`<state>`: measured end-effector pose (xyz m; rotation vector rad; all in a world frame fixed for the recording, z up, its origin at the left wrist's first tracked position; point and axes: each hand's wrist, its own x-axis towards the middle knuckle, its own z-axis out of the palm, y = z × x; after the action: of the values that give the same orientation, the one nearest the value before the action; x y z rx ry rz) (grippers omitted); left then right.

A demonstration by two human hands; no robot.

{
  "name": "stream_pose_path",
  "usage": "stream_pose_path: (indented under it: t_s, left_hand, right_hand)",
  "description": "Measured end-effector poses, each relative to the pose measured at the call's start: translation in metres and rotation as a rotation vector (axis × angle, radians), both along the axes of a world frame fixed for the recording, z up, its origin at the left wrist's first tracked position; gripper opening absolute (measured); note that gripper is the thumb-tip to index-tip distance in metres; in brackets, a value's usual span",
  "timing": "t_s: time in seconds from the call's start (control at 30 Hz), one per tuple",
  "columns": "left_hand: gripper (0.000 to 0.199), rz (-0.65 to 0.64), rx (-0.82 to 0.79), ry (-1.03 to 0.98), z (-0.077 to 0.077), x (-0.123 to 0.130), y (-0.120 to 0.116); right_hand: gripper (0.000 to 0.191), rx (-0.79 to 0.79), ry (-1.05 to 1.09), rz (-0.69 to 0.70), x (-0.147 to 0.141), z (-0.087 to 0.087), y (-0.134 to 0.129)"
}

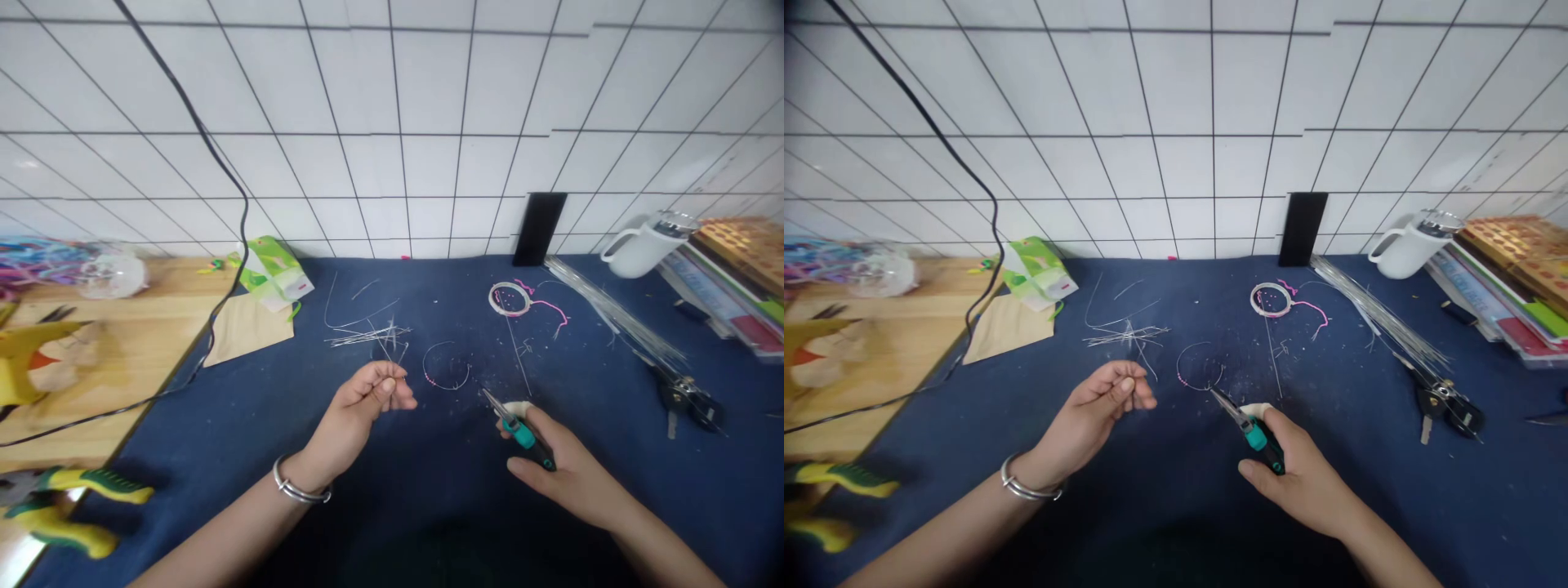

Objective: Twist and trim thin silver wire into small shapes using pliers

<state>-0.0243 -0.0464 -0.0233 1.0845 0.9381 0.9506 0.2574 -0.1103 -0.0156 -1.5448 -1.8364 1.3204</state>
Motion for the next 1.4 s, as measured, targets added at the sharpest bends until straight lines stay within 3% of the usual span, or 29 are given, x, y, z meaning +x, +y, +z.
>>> stream_pose_path:
  t_s: [0.17,0.43,0.8,1.2,1.4]
  left_hand:
    - [0.015,-0.079,-0.142,-0.082,0.014,0.030,-0.004]
    - [0.015,-0.183,-0.233,-0.117,0.018,0.065,-0.012]
    - [0.012,-0.145,-0.222,-0.100,0.012,0.064,-0.018]
    - [0.016,-0.231,-0.258,-0.112,0.010,0.066,-0.022]
    - [0.014,-0.219,-0.041,-0.044,0.007,0.062,-0.021]
  right_hand:
    - [0.041,0.050,-0.012,0.021,-0.005,0.011,0.005]
    - [0.038,0.077,-0.031,0.005,-0.006,0.019,0.005]
    - [0.040,0.053,0.062,-0.019,-0.007,0.016,0.002]
    - [0.033,-0.057,0.189,-0.049,-0.007,0.016,-0.001]
    - [0.034,-0.025,0.180,-0.048,-0.006,0.014,-0.003]
